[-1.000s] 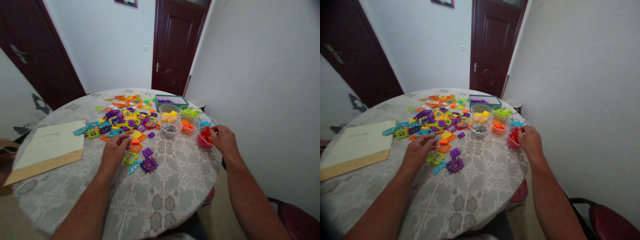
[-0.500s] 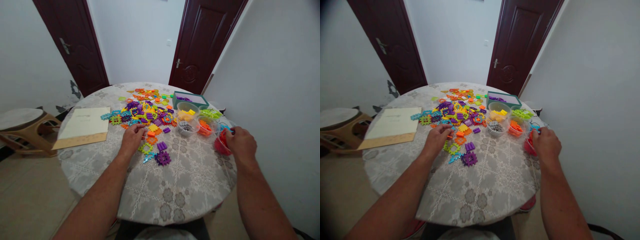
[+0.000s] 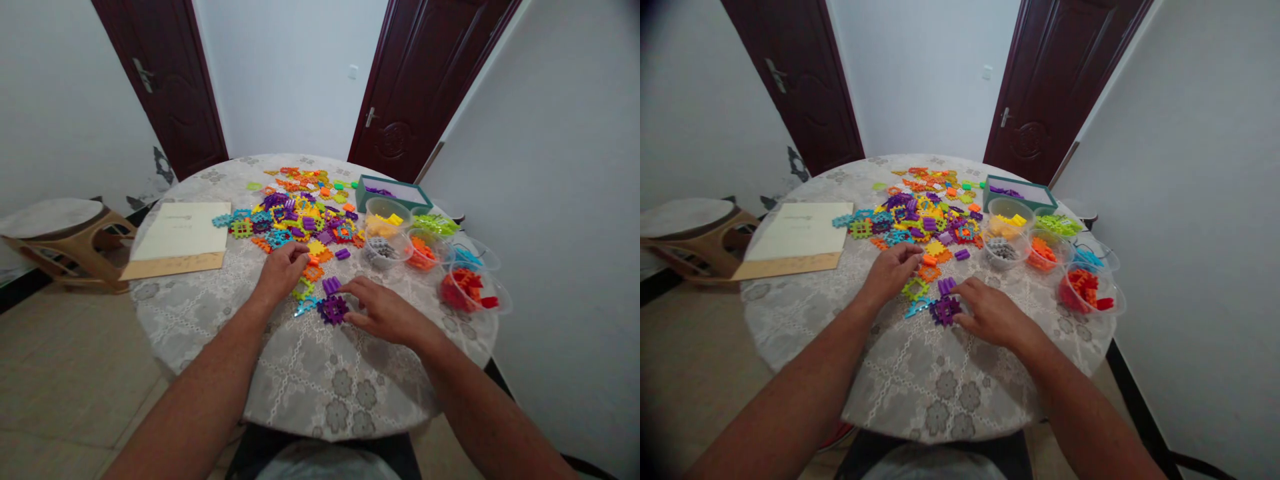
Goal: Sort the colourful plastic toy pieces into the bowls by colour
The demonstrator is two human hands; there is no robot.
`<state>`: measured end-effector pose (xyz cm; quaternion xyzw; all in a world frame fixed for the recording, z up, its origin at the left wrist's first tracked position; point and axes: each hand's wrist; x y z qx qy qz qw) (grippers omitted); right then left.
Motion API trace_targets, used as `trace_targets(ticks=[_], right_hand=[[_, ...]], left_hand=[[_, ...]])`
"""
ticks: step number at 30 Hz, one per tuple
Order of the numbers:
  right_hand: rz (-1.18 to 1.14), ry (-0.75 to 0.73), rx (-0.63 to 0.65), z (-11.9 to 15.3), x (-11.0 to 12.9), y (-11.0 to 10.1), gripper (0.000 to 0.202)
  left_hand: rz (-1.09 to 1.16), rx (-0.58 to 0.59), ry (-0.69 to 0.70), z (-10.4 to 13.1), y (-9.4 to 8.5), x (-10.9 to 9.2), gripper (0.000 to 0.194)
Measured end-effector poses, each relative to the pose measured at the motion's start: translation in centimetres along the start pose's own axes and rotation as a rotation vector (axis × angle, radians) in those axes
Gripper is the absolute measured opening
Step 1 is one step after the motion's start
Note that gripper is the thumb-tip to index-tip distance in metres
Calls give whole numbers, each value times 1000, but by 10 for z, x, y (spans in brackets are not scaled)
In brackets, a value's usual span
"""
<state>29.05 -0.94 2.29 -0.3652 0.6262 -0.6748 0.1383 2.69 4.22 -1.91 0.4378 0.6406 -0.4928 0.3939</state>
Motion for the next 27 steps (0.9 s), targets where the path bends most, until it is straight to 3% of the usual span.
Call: trace_targets(ticks=[3, 7, 11, 14, 19, 24, 27], right_hand=[[-7, 4, 48, -9, 6, 18, 49], [-144, 34, 6, -10, 2, 29, 42], [-281, 6, -1, -8, -14, 32, 15], [-498, 57, -4, -8, -34, 33, 14], [-621, 279, -251, -11, -60, 36, 23], [-521, 250, -266, -14, -56, 40, 22], [-458, 196, -229, -15, -52, 43, 21]], left_hand=[[-130, -2, 51, 3, 1, -4, 23], [-204, -11, 86, 6, 1, -12, 21], [-219, 1, 110, 8, 2, -13, 20], [-225, 37, 131, 7, 4, -9, 19], [-288, 220, 301, 11, 8, -3, 24], [-467, 503, 540, 18, 11, -1, 38], [-548, 550, 568, 20, 15, -2, 32]])
Point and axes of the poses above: each hand's wrist, its own z-axis away from the middle knuckle, its own y-axis out of the palm, x = y × z, and after that the axes turned 6 degrees about z, right-handed
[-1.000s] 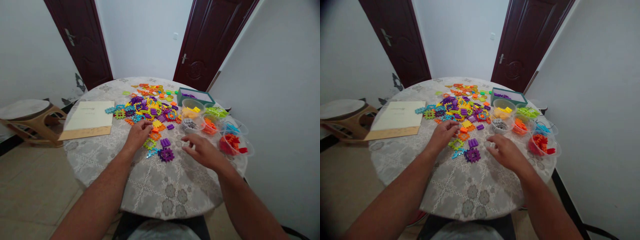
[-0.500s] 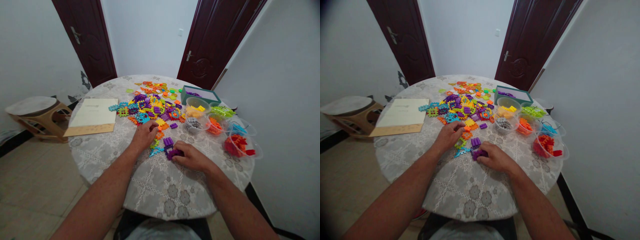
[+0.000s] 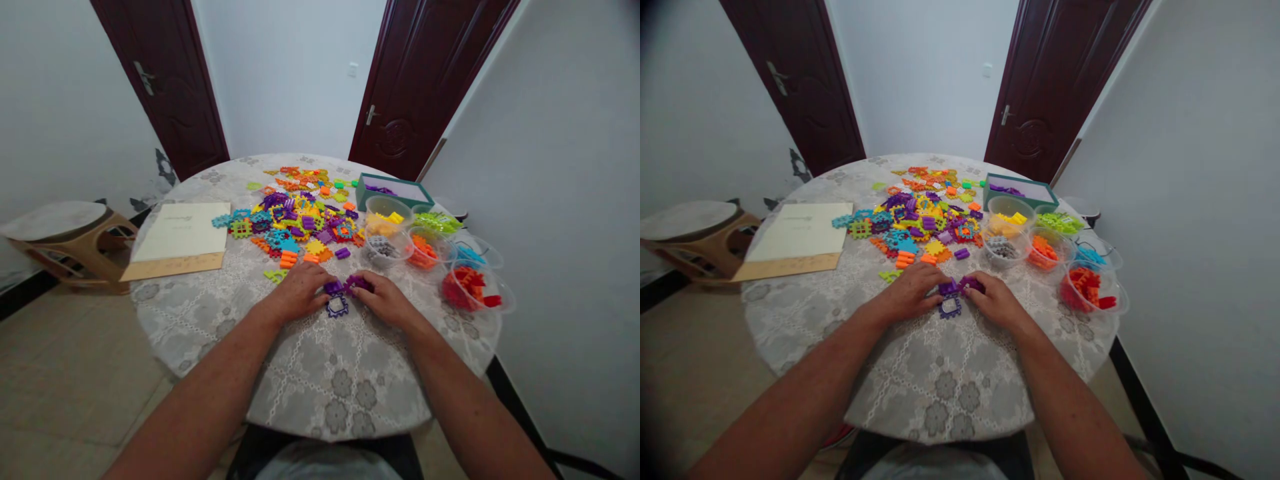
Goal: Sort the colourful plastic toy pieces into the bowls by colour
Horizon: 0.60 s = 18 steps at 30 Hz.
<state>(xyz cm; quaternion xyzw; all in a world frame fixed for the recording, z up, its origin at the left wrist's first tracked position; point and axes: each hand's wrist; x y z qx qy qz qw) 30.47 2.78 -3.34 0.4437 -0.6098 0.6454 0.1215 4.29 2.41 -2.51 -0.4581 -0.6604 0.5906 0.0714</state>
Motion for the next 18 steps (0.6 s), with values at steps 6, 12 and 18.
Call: trace_targets(ticks=[6, 12, 18], right_hand=[[-67, 0, 46, 1, 1, -6, 24], [-128, -112, 280, 9, 12, -7, 21], [-69, -161, 72, 9, 29, 5, 15]], left_hand=[[-61, -2, -56, -6, 5, -3, 25], [37, -162, -122, -6, 8, 1, 26], [423, -362, -358, -8, -10, -6, 25]])
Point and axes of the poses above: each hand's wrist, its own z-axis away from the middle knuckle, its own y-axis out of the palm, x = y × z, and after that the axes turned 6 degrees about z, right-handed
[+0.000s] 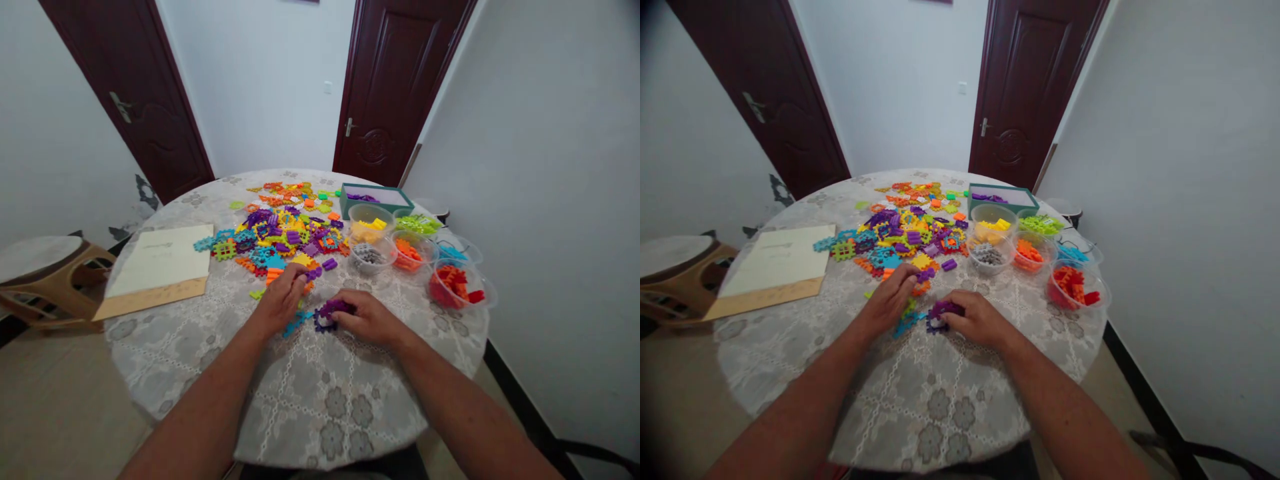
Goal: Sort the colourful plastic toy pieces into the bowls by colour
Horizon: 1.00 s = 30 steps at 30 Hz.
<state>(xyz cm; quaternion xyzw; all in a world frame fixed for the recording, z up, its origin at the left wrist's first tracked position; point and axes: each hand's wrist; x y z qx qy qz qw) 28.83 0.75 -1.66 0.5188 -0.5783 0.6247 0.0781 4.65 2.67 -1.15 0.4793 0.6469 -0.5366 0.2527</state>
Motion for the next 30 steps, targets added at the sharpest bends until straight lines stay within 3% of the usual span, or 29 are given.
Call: trace_targets(ticks=[6, 10, 14, 18, 23, 30], right_hand=[[-166, 118, -237, -6, -10, 12, 32], [-194, 127, -301, -8, -16, 18, 29], [-1, -22, -414, -7, -7, 18, 22], [161, -185, -382, -6, 4, 21, 29], [339, -191, -264, -9, 8, 28, 32], [428, -263, -227, -7, 9, 30, 43]], left_hand=[[668, 151, -309, 1, 5, -2, 24], [730, 240, -387, 5, 14, -3, 25], [765, 252, -440, 6, 16, -4, 26], [861, 179, -488, 4, 14, -2, 23], [950, 139, -510, 3, 12, -3, 29], [857, 211, -475, 7, 10, -6, 46]])
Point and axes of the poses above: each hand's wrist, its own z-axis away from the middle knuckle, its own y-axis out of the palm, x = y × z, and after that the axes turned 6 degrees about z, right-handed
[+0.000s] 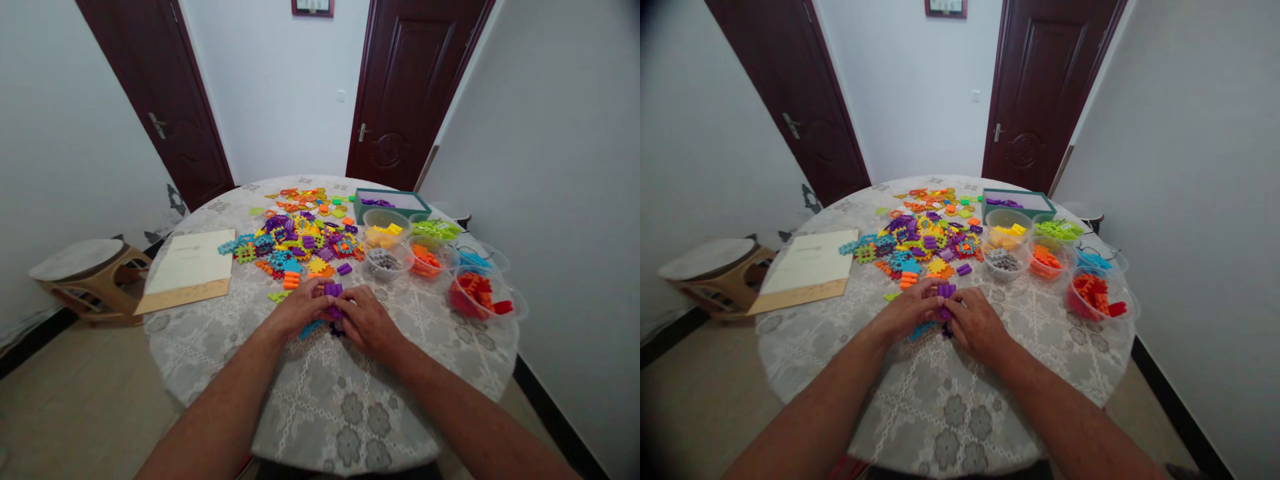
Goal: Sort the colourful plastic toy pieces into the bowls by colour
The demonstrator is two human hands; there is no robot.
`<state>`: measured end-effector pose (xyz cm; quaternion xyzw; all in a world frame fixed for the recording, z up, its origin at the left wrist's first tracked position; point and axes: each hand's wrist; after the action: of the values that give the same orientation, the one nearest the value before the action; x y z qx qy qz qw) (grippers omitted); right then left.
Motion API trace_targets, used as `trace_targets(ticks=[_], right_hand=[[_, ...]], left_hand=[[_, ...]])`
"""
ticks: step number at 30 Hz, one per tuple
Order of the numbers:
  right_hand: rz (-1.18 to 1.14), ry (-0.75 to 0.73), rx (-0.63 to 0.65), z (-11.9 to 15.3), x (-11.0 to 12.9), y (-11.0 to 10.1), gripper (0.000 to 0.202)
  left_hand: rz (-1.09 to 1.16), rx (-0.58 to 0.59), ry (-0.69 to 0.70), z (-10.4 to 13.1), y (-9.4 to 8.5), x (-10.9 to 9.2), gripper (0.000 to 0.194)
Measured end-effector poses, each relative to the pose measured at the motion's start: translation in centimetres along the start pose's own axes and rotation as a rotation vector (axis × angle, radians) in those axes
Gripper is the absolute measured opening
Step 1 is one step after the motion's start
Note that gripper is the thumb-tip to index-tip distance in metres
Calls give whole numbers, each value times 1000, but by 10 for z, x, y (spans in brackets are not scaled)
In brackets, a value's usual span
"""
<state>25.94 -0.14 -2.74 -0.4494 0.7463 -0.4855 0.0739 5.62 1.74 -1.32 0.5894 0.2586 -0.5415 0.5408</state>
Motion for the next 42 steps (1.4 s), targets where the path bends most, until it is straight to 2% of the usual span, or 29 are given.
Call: trace_targets(ticks=[3, 7, 14, 19, 23, 25, 28, 30, 32, 35, 37, 40, 42], right_hand=[[-33, -25, 2, 3, -3, 1, 45], [-100, -23, -33, 3, -7, 2, 34], [-205, 219, -112, 2, -13, 0, 21], [-250, 319, -88, 4, -18, 6, 33], [-200, 338, -97, 7, -16, 3, 44], [-119, 256, -43, 9, -17, -1, 46], [-14, 119, 134, 12, -16, -8, 43], [12, 105, 231, 12, -14, -12, 41], [5, 125, 275, 11, -11, -16, 35], [-75, 192, 291, 9, -9, -16, 19], [-181, 276, 257, 8, -12, -12, 10], [-450, 491, 152, 7, -18, -4, 14], [-659, 634, 79, 5, -22, -1, 25]], left_hand=[[8, -6, 10, 1, -2, 0, 45], [15, -18, 11, 2, -2, -3, 49], [-40, 67, 43, 5, 1, -2, 56], [-258, 21, 100, 1, 2, 6, 43], [-231, -73, 122, -2, 1, 3, 36], [-162, -164, 137, -3, -2, -2, 33], [-40, -274, 154, -5, -8, -6, 34], [20, -305, 159, -6, -11, -7, 36], [58, -312, 153, -7, -12, -7, 39], [73, -293, 125, -7, -11, -7, 39], [59, -274, 103, -7, -9, -7, 38], [31, -232, 88, -6, -7, -7, 37], [11, -201, 83, -5, -5, -7, 39]])
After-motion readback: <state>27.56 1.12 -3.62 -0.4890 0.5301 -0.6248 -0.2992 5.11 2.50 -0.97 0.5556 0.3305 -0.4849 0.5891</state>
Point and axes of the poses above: each hand's wrist, its own z-axis away from the middle knuckle, its own y-axis out of the palm, x = y × z, and after that the axes turned 6 degrees about z, right-handed
